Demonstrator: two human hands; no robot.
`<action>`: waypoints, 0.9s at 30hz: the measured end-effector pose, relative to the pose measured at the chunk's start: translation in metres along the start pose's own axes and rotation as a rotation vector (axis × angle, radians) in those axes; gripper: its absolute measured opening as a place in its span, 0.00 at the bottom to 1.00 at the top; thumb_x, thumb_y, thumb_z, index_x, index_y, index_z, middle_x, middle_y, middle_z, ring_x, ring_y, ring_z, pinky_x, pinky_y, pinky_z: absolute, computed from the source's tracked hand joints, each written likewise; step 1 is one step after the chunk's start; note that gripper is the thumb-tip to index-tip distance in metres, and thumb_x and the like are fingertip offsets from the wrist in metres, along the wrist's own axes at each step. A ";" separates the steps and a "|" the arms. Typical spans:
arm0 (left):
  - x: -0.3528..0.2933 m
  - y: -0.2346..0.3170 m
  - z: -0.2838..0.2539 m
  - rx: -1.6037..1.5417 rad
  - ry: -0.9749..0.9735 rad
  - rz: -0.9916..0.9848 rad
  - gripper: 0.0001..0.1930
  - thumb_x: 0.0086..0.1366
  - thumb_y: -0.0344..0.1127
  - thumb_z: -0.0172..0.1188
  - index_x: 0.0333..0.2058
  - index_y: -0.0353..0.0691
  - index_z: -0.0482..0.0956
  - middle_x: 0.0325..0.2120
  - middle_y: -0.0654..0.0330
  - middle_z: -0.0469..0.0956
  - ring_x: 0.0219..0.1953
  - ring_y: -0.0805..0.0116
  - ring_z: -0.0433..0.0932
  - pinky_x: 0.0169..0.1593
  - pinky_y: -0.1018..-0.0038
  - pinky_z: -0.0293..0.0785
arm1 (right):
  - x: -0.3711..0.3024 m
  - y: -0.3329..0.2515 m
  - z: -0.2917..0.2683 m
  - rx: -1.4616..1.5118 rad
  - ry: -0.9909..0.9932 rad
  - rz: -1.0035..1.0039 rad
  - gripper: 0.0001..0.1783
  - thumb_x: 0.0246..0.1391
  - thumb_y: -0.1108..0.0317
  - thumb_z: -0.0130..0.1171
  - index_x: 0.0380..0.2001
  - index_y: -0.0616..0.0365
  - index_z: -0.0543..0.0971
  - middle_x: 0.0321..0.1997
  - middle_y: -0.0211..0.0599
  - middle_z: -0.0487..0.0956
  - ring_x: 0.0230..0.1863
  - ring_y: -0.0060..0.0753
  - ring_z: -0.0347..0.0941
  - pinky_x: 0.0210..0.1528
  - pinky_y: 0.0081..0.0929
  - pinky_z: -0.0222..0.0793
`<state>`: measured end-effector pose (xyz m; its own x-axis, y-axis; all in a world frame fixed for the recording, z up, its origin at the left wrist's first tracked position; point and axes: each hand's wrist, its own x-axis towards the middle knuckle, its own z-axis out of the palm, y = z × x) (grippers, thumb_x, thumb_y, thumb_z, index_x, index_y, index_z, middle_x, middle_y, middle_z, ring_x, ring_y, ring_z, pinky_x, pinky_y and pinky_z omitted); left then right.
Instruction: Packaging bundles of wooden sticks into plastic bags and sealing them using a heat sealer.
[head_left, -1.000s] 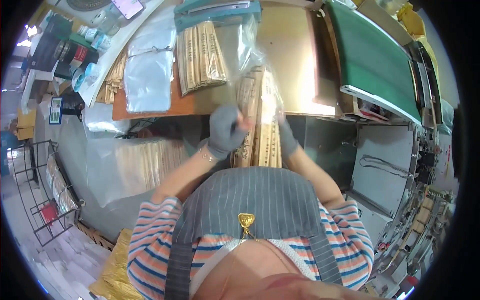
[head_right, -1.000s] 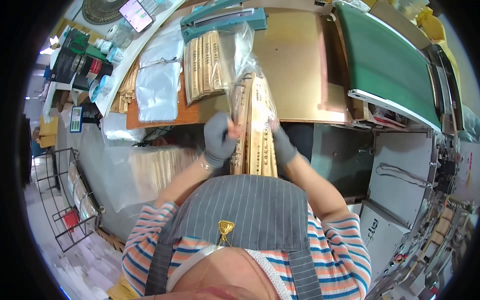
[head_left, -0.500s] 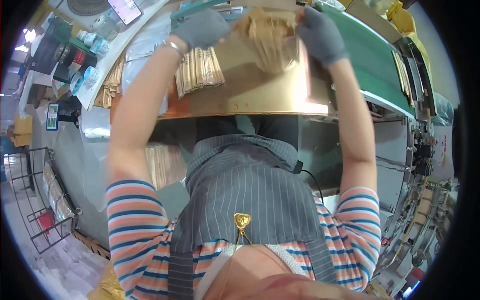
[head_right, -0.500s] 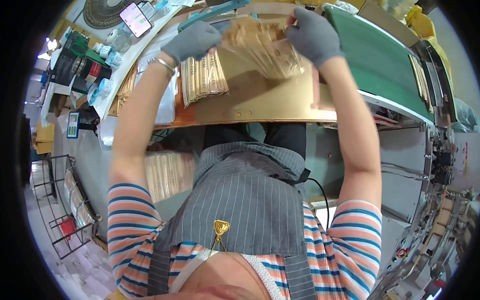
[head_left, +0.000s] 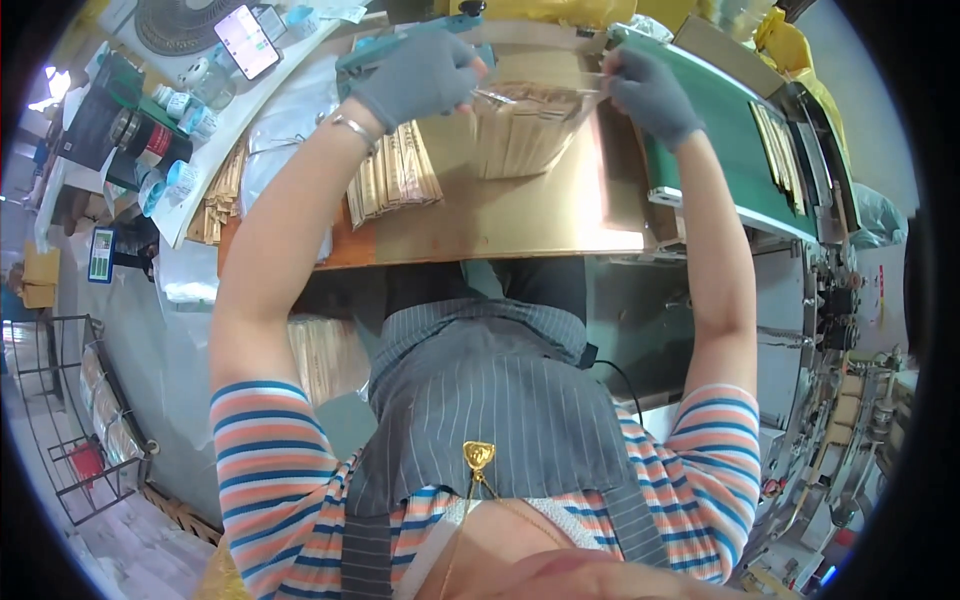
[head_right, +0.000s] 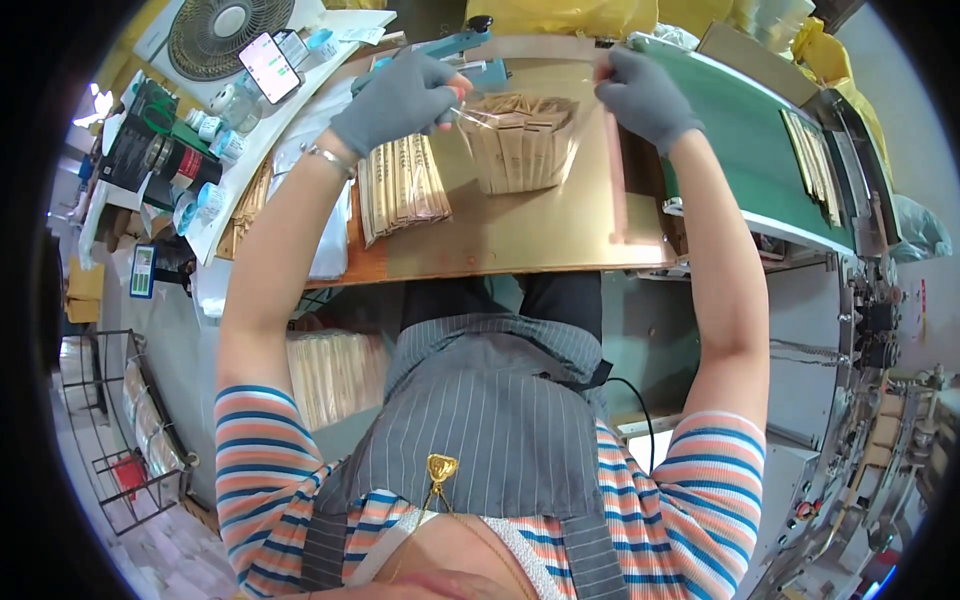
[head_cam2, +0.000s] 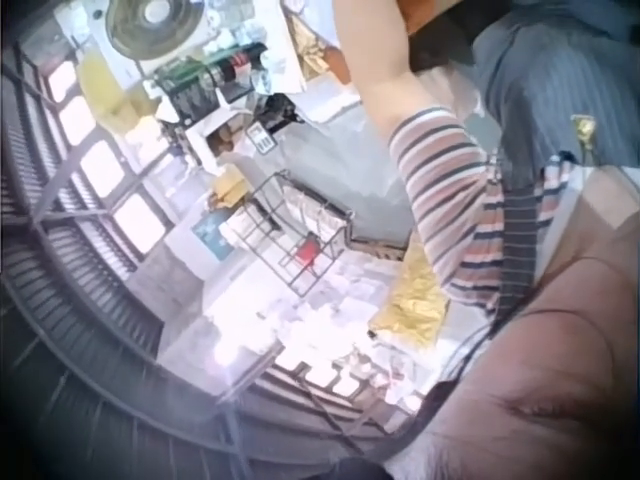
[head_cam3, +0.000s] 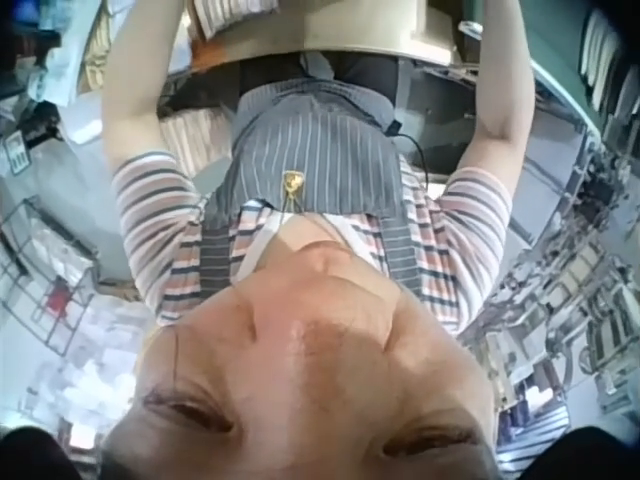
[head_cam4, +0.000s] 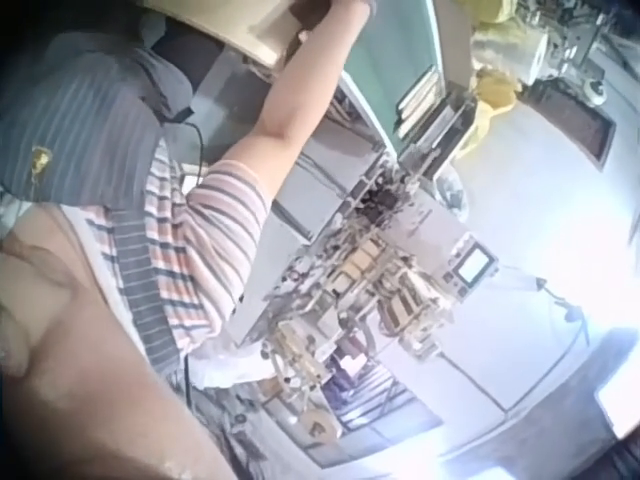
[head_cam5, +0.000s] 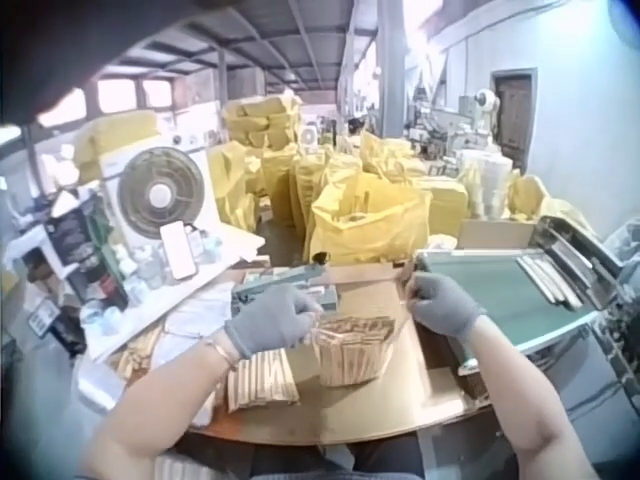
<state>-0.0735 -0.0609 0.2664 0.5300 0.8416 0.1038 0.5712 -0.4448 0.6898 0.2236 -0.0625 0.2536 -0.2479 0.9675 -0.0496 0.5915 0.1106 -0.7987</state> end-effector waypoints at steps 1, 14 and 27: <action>-0.005 0.006 0.000 -0.130 0.041 0.034 0.12 0.60 0.34 0.52 0.34 0.30 0.79 0.18 0.63 0.76 0.19 0.79 0.74 0.24 0.82 0.70 | -0.006 -0.010 -0.006 -0.049 0.100 -0.202 0.12 0.50 0.66 0.56 0.37 0.60 0.71 0.28 0.29 0.73 0.29 0.22 0.71 0.31 0.21 0.68; -0.033 -0.039 0.026 -0.769 0.218 -0.088 0.25 0.47 0.41 0.72 0.41 0.30 0.78 0.32 0.58 0.80 0.36 0.69 0.77 0.44 0.74 0.72 | 0.059 -0.048 0.092 0.074 0.253 -0.440 0.17 0.61 0.58 0.48 0.24 0.58 0.73 0.23 0.45 0.77 0.22 0.44 0.74 0.23 0.31 0.66; 0.019 -0.232 0.073 -0.932 0.484 -0.622 0.27 0.47 0.44 0.70 0.43 0.31 0.78 0.37 0.57 0.79 0.37 0.69 0.77 0.42 0.75 0.72 | 0.249 -0.054 0.129 -0.454 0.539 -0.359 0.21 0.50 0.46 0.55 0.29 0.56 0.76 0.32 0.45 0.78 0.36 0.51 0.75 0.37 0.42 0.69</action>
<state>-0.1497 0.0359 0.0563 -0.0753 0.9482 -0.3088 -0.1297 0.2977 0.9458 0.0310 0.1430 0.2075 -0.1458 0.8190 0.5549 0.8299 0.4066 -0.3820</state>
